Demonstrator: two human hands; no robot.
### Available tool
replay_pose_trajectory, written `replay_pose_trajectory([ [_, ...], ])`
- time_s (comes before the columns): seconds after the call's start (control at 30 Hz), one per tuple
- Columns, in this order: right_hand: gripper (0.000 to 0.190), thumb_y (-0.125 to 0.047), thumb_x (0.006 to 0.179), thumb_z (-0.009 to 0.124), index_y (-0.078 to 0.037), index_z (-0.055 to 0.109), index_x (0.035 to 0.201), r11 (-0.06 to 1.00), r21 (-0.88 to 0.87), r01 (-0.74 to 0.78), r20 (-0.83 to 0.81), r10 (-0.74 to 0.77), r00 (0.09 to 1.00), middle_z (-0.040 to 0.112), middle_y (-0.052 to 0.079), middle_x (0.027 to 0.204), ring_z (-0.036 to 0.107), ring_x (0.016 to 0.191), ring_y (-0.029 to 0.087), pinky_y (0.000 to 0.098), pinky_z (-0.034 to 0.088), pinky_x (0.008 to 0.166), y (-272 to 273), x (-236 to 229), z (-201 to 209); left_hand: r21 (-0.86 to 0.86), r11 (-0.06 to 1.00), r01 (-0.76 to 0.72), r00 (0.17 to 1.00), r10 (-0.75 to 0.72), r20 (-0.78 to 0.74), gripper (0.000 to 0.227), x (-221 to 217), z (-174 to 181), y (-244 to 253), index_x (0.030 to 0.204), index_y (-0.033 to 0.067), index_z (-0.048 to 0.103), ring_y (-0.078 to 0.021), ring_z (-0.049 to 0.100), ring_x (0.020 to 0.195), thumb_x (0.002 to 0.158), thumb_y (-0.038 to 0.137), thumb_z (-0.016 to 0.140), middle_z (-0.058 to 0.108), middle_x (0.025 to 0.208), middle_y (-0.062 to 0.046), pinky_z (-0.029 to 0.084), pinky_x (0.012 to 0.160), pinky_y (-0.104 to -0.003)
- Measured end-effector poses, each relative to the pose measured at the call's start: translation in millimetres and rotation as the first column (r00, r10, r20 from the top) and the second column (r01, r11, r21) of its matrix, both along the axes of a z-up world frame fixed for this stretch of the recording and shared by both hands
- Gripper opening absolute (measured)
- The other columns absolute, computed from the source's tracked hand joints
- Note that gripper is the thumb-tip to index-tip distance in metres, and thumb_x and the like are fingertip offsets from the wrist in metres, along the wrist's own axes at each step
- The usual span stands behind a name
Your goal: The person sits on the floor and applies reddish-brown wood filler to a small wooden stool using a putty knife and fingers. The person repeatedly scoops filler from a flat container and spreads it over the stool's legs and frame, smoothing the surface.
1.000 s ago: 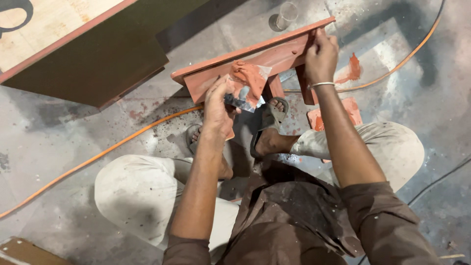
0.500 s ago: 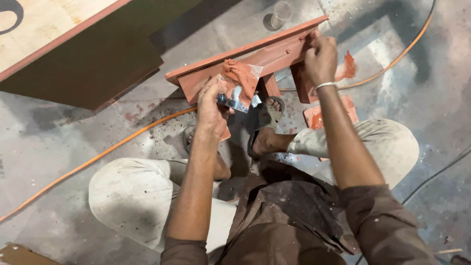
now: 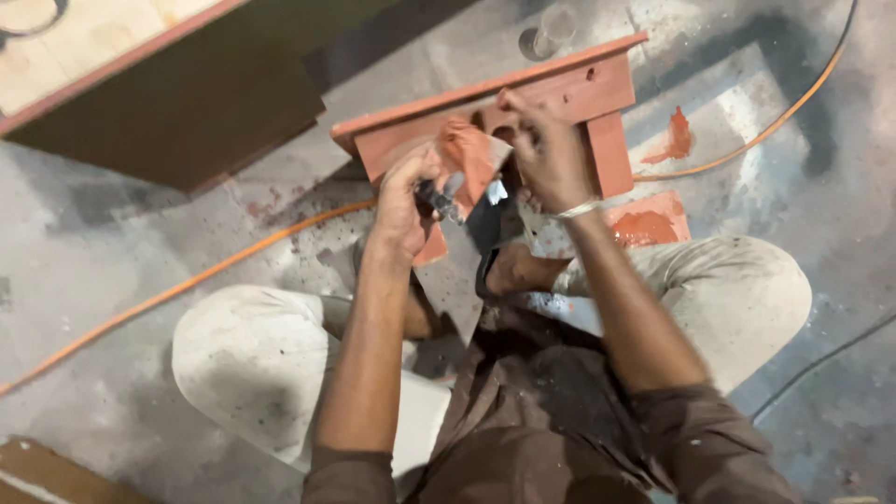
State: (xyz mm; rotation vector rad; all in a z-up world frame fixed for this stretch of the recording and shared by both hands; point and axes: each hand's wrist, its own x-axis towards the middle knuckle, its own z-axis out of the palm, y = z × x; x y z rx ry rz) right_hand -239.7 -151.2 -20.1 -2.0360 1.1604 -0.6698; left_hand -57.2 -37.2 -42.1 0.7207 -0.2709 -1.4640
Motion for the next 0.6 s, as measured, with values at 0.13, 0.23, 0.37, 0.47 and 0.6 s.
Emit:
replay_pose_trajectory([
  [0.13,0.068,0.011,0.091,0.055,-0.027,0.057,0.147,0.806,-0.362,-0.468,-0.164,0.439,0.883,0.059,0.011,0.136,0.062,0.120,0.024,0.0334,0.057,0.095,28,-47,44,-0.045,0.969,0.241,0.968,-0.243,-0.053,0.026,-12,-9,-1,0.104,0.0007,0.064,-0.0077,0.059,0.061,0.080,0.006,0.056,0.061,0.075,-0.001,0.055,0.054,-0.025],
  [0.23,0.070,0.010,0.093,0.063,-0.030,0.058,0.150,0.691,-0.406,-0.598,-0.538,0.349,0.768,0.058,0.012,0.141,0.063,0.106,0.023,0.0333,0.057,0.086,43,-55,77,-0.134,0.927,0.351,0.928,-0.364,-0.083,0.048,-17,-17,1,0.121,-0.0069,0.065,-0.0055,0.058,0.064,0.076,0.003,0.054,0.067,0.086,-0.002,0.054,0.059,-0.021],
  [0.37,0.068,0.005,0.088,0.067,-0.035,0.061,0.143,0.581,-0.437,-0.686,-0.634,0.342,0.694,0.059,0.004,0.132,0.062,0.097,0.024,0.0398,0.053,0.082,46,-68,123,-0.356,0.862,0.362,0.901,-0.422,-0.104,0.047,-21,-25,-1,0.128,-0.0104,0.066,-0.0051,0.056,0.066,0.084,0.001,0.055,0.062,0.083,0.000,0.048,0.057,-0.019],
  [0.47,0.067,0.007,0.088,0.064,-0.033,0.061,0.142,0.730,-0.332,-0.597,-0.406,0.461,0.789,0.055,0.003,0.138,0.062,0.105,0.023,0.0390,0.053,0.087,53,-79,121,-0.309,0.868,0.389,0.883,-0.447,-0.142,0.050,-35,-33,-3,0.128,-0.0095,0.065,-0.0045,0.055,0.059,0.080,0.001,0.056,0.060,0.081,0.004,0.047,0.053,-0.020],
  [0.6,0.066,0.004,0.088,0.058,-0.019,0.051,0.149,0.838,0.067,-0.542,0.023,0.542,0.840,0.040,0.010,0.158,0.047,0.136,0.031,0.0415,0.045,0.106,65,-86,90,-0.264,0.864,0.428,0.886,-0.459,-0.067,0.052,-42,-44,-7,0.128,-0.0085,0.063,-0.0056,0.055,0.063,0.077,0.001,0.056,0.067,0.090,-0.001,0.048,0.057,-0.022],
])
